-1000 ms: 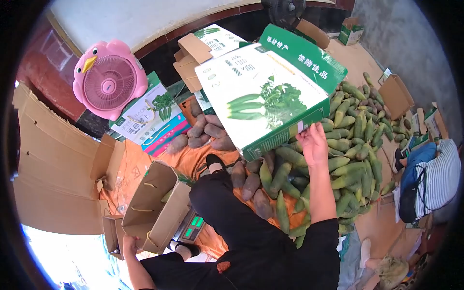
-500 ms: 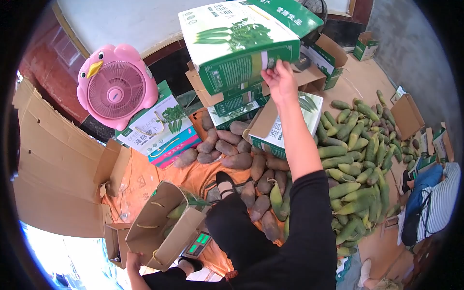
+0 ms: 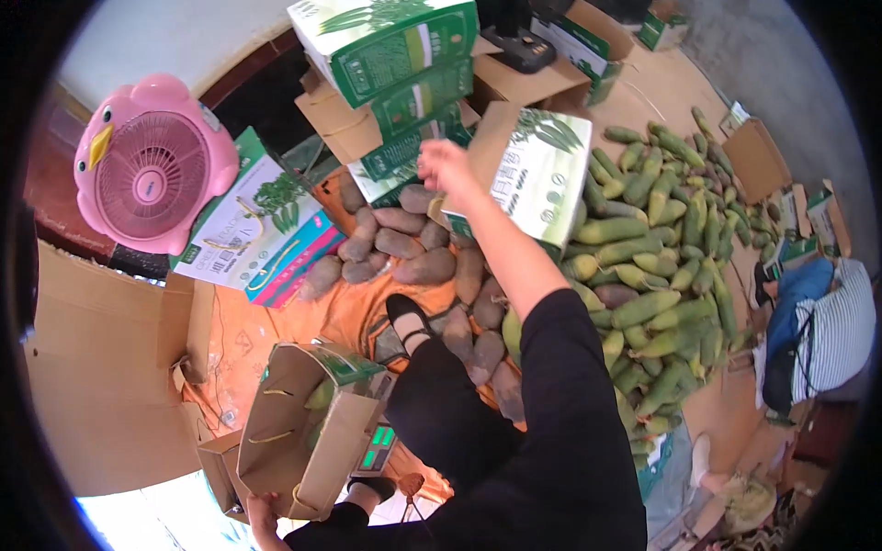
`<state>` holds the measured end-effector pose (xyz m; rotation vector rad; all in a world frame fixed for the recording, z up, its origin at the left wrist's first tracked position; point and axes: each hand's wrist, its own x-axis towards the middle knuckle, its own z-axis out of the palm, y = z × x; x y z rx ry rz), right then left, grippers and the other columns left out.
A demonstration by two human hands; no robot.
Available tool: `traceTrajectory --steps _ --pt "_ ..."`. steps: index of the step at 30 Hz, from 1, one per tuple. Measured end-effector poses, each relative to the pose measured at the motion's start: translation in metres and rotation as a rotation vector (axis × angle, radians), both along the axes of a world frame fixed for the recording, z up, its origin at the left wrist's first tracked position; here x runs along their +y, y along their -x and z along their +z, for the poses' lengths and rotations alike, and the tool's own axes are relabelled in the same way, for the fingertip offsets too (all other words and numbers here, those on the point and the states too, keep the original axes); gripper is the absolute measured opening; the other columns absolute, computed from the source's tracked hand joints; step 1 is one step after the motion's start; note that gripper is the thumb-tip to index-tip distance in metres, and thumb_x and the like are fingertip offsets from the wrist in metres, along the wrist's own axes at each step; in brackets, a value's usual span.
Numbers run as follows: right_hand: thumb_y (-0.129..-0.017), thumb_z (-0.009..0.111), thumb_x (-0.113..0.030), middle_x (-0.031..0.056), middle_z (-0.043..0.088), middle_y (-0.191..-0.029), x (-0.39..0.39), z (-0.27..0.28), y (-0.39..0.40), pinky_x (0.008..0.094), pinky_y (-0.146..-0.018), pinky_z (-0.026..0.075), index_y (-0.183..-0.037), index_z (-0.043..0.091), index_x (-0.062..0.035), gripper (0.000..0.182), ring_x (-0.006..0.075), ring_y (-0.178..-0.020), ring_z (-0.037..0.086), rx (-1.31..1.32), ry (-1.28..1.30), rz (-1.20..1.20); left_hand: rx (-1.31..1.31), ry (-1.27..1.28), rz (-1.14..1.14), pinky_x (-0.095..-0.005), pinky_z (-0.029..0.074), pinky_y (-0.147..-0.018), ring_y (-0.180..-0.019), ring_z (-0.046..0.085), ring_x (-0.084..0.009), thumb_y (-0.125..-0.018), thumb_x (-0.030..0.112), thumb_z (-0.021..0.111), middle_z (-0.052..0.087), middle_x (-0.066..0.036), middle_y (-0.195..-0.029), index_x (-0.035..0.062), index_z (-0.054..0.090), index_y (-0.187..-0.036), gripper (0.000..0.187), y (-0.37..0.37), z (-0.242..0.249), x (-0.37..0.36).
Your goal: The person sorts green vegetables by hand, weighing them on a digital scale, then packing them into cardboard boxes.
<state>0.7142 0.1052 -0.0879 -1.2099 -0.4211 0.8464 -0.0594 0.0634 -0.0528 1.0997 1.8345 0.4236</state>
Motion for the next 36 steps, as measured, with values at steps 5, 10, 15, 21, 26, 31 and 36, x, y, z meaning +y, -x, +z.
traceTrajectory --steps 5,10,15,21,26,31,36 --pt "-0.088 0.057 -0.014 0.0021 0.061 -0.088 -0.129 -0.061 0.090 0.0250 -0.056 0.047 -0.109 0.058 -0.0065 0.023 0.0115 -0.071 0.058 0.122 0.337 0.149 0.047 0.052 -0.048 -0.0283 0.045 -0.056 -0.067 0.057 -0.0157 -0.076 -0.005 0.047 0.060 -0.006 -0.080 0.0002 0.056 -0.101 0.027 -0.038 0.028 0.001" --pt "-0.084 0.058 -0.010 0.0017 0.060 -0.082 -0.226 -0.105 0.129 0.0249 -0.053 0.045 -0.108 0.059 -0.0036 0.025 0.0103 -0.067 0.056 0.143 0.592 0.122 0.037 0.068 -0.047 -0.0278 0.043 -0.052 -0.066 0.055 -0.0146 -0.078 -0.004 0.045 0.059 -0.005 -0.079 0.0005 0.054 -0.105 0.028 -0.029 0.026 -0.003" --pt "-0.082 0.057 -0.008 0.0029 0.060 -0.080 -0.260 -0.124 0.137 0.0256 -0.051 0.043 -0.105 0.061 -0.0025 0.024 0.0111 -0.064 0.055 0.147 0.710 -0.034 0.017 0.051 -0.060 -0.0288 0.045 -0.052 -0.067 0.056 -0.0154 -0.080 -0.004 0.046 0.059 -0.006 -0.079 0.0013 0.053 -0.105 0.026 -0.029 0.022 -0.004" --pt "-0.080 0.058 -0.008 0.0051 0.061 -0.074 -0.310 -0.174 0.155 0.0292 -0.053 0.045 -0.101 0.062 -0.0009 0.022 0.0153 -0.060 0.057 -0.069 0.778 0.011 0.030 0.147 -0.048 -0.0308 0.050 -0.054 -0.069 0.058 -0.0164 -0.087 0.000 0.045 0.058 -0.005 -0.084 0.0050 0.050 -0.109 0.024 -0.023 0.027 -0.004" --pt "-0.078 0.061 -0.010 0.0100 0.068 -0.080 -0.337 -0.181 0.163 0.0319 -0.065 0.050 -0.094 0.067 -0.0037 0.019 0.0187 -0.070 0.065 0.059 0.832 -0.133 -0.038 0.130 -0.030 -0.0355 0.055 -0.056 -0.070 0.061 -0.0188 -0.088 0.001 0.043 0.058 -0.005 -0.083 0.0063 0.048 -0.108 0.021 -0.030 0.032 -0.010" --pt "-0.079 0.062 -0.014 0.0126 0.069 -0.087 -0.326 -0.171 0.147 0.0343 -0.073 0.051 -0.097 0.067 -0.0038 0.021 0.0233 -0.080 0.066 -0.366 0.941 -0.112 0.006 0.164 -0.034 -0.0358 0.055 -0.057 -0.078 0.059 -0.0166 -0.091 0.003 0.042 0.057 -0.003 -0.085 0.0089 0.048 -0.113 0.024 -0.022 0.029 -0.007" --pt "-0.079 0.065 -0.020 0.0149 0.068 -0.096 -0.289 -0.217 0.105 0.0356 -0.082 0.049 -0.105 0.063 -0.0037 0.031 0.0281 -0.091 0.065 -0.542 0.933 -0.117 0.084 0.194 -0.059 -0.0268 0.048 -0.052 -0.076 0.058 -0.0120 -0.088 0.006 0.046 0.058 0.000 -0.086 0.0114 0.051 -0.112 0.025 -0.036 0.040 -0.012"
